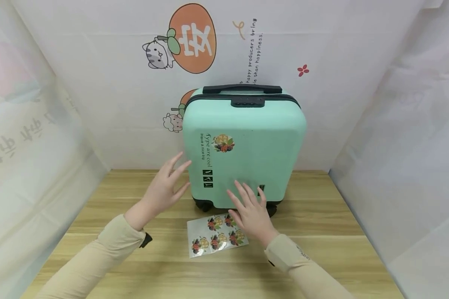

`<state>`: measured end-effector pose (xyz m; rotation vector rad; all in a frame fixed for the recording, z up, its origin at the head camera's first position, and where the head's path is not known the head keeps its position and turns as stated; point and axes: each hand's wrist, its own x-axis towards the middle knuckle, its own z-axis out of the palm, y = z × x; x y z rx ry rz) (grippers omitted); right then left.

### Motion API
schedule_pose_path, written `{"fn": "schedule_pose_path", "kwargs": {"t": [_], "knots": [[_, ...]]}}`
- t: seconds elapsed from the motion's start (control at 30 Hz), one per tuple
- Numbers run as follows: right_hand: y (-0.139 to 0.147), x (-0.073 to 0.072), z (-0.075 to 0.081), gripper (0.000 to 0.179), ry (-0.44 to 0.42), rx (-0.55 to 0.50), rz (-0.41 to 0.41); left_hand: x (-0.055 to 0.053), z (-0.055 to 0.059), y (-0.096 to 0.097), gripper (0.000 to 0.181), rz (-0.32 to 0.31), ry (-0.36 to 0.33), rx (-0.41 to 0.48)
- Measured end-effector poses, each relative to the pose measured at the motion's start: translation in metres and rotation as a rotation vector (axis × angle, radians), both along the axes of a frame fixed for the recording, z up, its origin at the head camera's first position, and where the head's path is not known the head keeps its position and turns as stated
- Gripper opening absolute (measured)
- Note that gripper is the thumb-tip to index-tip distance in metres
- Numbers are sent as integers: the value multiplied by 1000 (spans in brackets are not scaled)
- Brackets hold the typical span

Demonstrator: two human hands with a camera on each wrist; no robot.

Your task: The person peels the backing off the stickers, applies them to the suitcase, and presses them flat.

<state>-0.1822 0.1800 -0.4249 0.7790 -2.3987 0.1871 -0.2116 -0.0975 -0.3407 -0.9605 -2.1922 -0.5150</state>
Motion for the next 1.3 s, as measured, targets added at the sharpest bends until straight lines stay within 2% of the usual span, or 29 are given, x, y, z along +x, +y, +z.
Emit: {"fn": "schedule_pose_path", "kwargs": {"t": [0.13,0.4,0.63,0.77,1.0,1.17,1.3], "knots": [[3,6,-13,54,-46,-4,-14,11,-20,-4,61,10,-8,-20],[1,14,-37,51,-116,6,-14,28,-62,-7,58,64,-119,-53],[-2,17,-56,58,-227,1,-72,39,-97,-7,59,101,-311,-60],[-5,17,-66,57,-291,0,-91,43,-113,-4,59,117,-431,-57],[-14,17,-75,53,-424,-4,-81,45,-139,0,70,107,-673,-97],[-17,15,-78,51,-497,30,-102,41,-156,1,72,100,-727,-147],[-19,12,-84,52,-561,46,-83,39,-165,2,75,95,-777,-179]]}}
